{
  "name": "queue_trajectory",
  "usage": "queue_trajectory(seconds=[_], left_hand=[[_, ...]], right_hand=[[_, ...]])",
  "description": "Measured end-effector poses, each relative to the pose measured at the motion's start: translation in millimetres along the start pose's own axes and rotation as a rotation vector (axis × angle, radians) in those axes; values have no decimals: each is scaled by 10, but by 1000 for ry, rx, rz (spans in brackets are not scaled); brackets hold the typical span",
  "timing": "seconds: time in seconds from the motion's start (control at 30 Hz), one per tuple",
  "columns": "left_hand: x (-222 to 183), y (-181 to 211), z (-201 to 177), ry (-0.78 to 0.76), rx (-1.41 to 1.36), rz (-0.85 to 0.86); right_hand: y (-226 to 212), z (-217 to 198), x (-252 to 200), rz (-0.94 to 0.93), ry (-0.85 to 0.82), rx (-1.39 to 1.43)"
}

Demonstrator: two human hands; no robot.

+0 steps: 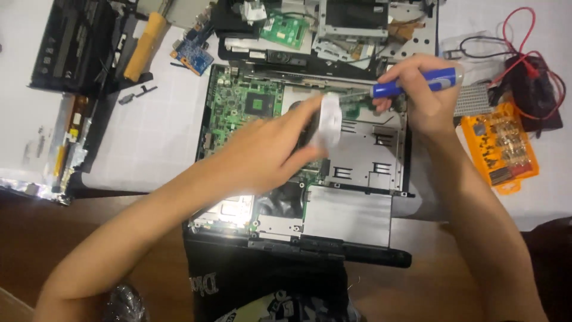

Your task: Performing electronics repair on a laptop, including soldering motherboard components and routing internal wiring.

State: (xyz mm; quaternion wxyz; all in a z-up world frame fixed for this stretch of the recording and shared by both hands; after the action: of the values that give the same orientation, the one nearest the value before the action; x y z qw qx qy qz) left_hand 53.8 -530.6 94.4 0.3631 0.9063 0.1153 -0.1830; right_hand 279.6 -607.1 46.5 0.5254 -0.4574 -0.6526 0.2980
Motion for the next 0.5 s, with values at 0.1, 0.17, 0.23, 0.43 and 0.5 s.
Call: queue_trajectory(seconds=[0.1, 0.17, 0.23, 0.43, 0.5], left_hand=[[-207, -35, -131, 157, -154, 202], [-236, -206, -49, 411, -220, 276], [-345, -288, -82, 668, -276, 372], [-781, -432, -104, 414, -554, 287], [-1057, -622, -211, 632, -130, -2]], right_hand=[[179, -87, -56, -98, -57, 124], [98, -69, -82, -6, -28, 120], [103, -124, -96, 80, 6, 101], [66, -144, -232, 177, 98, 143], [-204, -58, -208, 346, 196, 104]])
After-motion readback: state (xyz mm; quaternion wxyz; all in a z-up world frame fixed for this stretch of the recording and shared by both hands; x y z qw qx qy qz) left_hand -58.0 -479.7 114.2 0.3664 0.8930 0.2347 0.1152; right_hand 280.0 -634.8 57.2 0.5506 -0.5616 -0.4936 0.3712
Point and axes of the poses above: each hand's wrist, its own x-axis towards the middle knuckle, its own z-axis out of the palm, y = z × x, the point moved 5 cm from there along x, towards the middle knuckle, and after that the axes turned 15 degrees about -y, right-handed, at the moved point
